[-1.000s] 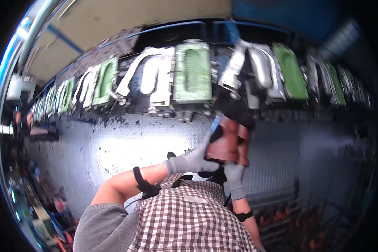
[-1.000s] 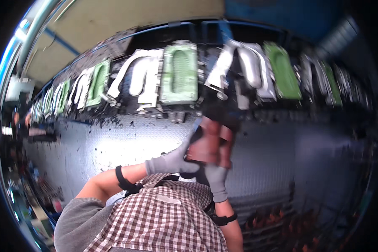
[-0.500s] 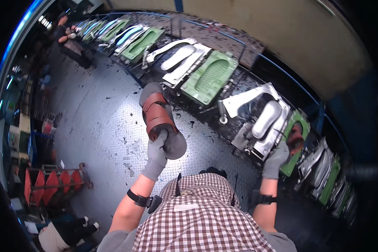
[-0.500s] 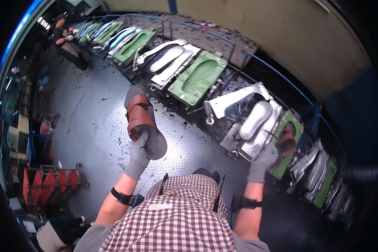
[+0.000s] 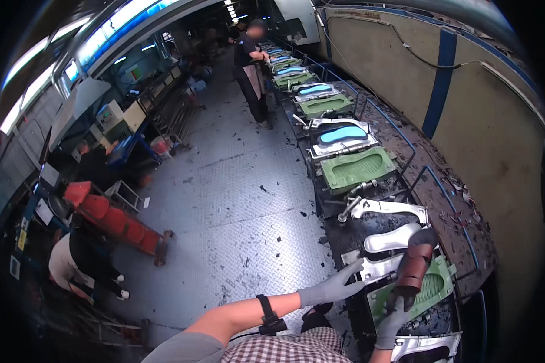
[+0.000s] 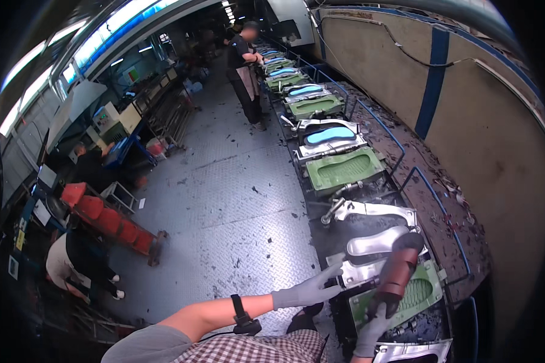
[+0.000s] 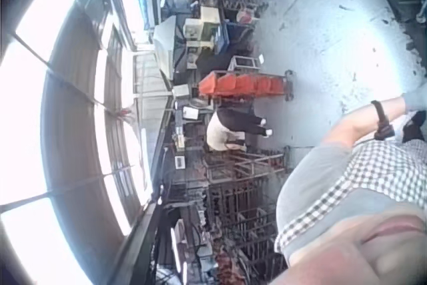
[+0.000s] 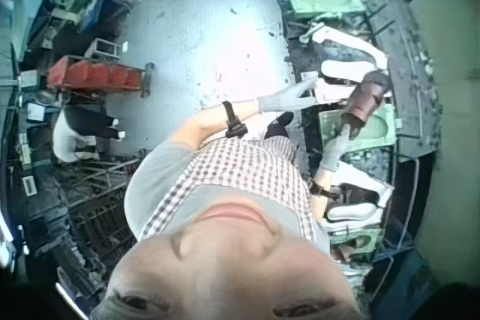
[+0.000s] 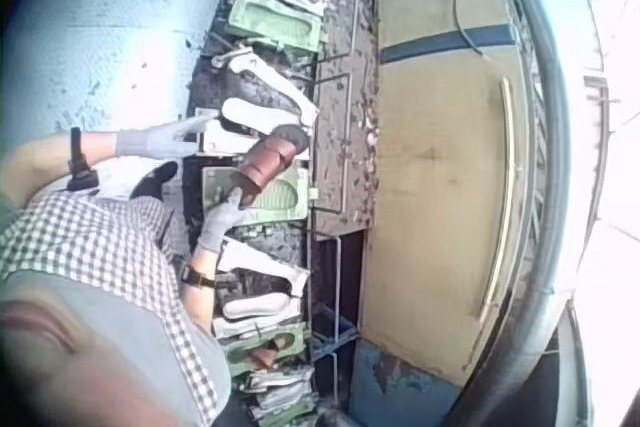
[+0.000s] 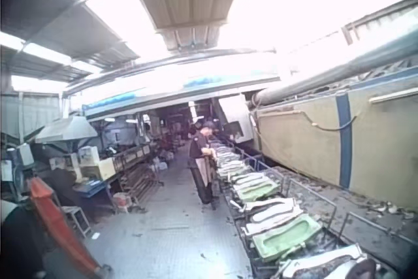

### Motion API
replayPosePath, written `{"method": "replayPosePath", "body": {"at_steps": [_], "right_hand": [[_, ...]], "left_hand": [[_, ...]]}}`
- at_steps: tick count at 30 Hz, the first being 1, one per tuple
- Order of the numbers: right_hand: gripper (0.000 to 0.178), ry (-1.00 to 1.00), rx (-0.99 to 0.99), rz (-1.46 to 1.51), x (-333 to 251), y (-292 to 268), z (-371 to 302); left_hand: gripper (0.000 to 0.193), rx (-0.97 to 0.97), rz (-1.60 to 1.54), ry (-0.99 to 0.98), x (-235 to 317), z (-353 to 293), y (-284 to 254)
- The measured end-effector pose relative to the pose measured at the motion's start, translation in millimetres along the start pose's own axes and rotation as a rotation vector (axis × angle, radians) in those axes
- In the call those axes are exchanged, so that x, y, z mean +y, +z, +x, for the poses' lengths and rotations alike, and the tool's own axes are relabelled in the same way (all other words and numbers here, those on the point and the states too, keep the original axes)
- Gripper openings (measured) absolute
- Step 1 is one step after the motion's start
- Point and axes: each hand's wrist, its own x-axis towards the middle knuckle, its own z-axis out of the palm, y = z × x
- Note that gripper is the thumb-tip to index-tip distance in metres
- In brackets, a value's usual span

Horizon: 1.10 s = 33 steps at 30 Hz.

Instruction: Placing blue insoles into metal shoe molds and attaching shoe uppers on a rotating assembly line.

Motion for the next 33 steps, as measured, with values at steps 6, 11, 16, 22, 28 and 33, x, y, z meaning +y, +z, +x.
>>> {"method": "replayPosePath", "body": {"at_steps": [6,11,16,22,28,33], "right_hand": [[0.061,-0.24,0.094,-0.409,-108.0,58.2,-32.6],[0.06,-0.371,0.121,-0.269,-92.4,76.7,0.2],[0.059,-0.276,0.226,0.146,-92.4,136.5,43.6],[0.052,-0.535,0.703,-0.98,-71.8,169.4,111.8],[0.037,-0.408,0.289,-1.247,-57.1,242.0,92.4],[0.041,-0.323,0.08,-1.236,9.4,278.4,51.2]], "left_hand": [[0.067,0.028,0.316,-0.007,-5.3,142.5,-48.9],[0.088,-0.456,0.18,-0.209,-59.9,296.3,-45.9],[0.077,-0.625,-0.194,-0.336,-83.0,350.8,-34.0],[0.058,-0.703,-0.449,-0.471,-57.4,317.6,-62.0],[0.059,-0.436,-0.327,-0.528,-91.6,254.0,-115.7],[0.064,-0.252,-0.667,-1.196,-90.0,242.3,-104.6]]}}
